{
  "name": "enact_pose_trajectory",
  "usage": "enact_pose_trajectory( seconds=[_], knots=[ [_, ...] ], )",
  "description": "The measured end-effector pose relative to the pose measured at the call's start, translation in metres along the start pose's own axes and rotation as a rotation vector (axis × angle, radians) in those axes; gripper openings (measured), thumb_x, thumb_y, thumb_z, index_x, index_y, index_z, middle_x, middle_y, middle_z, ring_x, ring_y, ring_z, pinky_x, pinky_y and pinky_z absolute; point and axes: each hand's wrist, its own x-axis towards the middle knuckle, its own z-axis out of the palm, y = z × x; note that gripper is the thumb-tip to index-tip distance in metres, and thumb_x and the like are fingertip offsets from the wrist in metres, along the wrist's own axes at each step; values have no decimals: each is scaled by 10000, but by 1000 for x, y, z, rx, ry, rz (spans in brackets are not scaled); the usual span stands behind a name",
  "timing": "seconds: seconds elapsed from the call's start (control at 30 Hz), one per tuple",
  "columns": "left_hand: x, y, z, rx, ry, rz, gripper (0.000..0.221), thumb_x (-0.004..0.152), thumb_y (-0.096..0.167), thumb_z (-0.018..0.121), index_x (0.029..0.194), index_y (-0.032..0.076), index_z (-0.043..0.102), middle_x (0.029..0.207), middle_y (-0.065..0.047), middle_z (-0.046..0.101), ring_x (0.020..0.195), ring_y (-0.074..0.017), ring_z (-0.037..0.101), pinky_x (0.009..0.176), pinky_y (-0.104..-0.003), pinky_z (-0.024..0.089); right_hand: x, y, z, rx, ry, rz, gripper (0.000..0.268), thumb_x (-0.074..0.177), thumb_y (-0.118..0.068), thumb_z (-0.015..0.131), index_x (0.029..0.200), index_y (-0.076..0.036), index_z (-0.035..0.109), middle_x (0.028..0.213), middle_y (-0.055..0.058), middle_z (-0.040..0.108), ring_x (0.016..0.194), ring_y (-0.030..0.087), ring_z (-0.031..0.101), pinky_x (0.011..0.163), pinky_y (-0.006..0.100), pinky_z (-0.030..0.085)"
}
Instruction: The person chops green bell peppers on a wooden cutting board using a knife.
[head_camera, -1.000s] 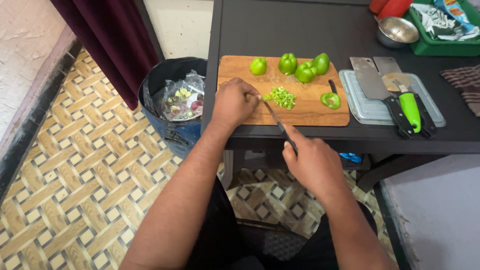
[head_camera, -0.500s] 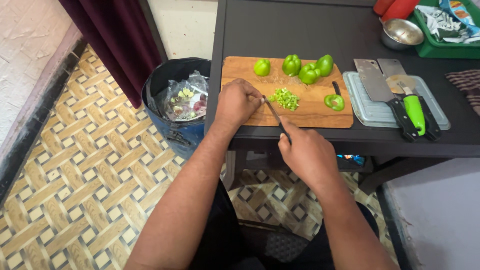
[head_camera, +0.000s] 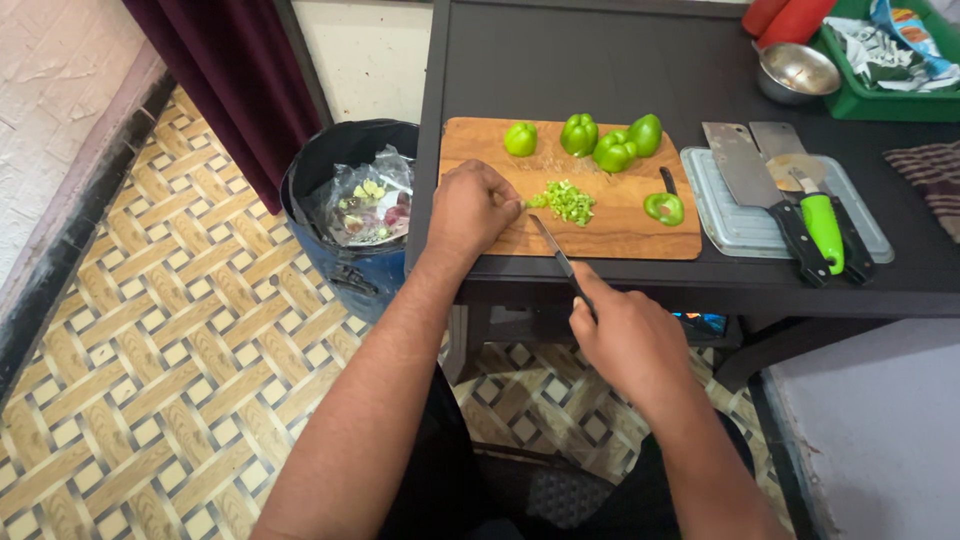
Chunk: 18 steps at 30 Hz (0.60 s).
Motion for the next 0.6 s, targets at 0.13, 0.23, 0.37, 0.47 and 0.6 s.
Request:
enact_pose_trajectory(
  seconds=[0.13,0.23,0.37,0.47,0.6],
  knots=[
    [1,-2,2,22,36,59,101,707,168,838,731,107,760,893,-77,716,917,-299,689,847,-432,552,2,2,-3,-7,33,-28,490,935,-351,572,1423,-312,581,796,216,723,822,430,709,775,548,564],
    [-1,-3,0,15,44,70,88,708,162,832,751,108,777,887,-88,708,910,-311,684,851,-440,544,7,-4,2,27,94,-30,496,942,-353,573,1427,-252,579,773,234,709,802,447,699,755,567,551],
    [-2,-1,0,9,46,56,94,714,181,832,762,112,789,894,-87,713,924,-316,681,859,-442,541,17,-12,9,68,128,-65,477,940,-336,568,1409,-253,602,796,235,710,811,451,695,754,572,548],
    [-1,-1,1,14,38,47,91,716,188,828,774,123,801,903,-81,719,930,-315,682,865,-443,540,22,-12,11,70,104,-66,479,941,-333,570,1409,-235,600,824,241,718,830,448,695,769,568,547],
    [0,-1,1,28,56,90,103,700,192,827,787,139,816,926,-85,721,940,-318,679,861,-447,537,32,-10,14,68,104,-114,458,925,-296,584,1370,-195,623,872,237,727,863,442,692,782,570,541]
  ],
)
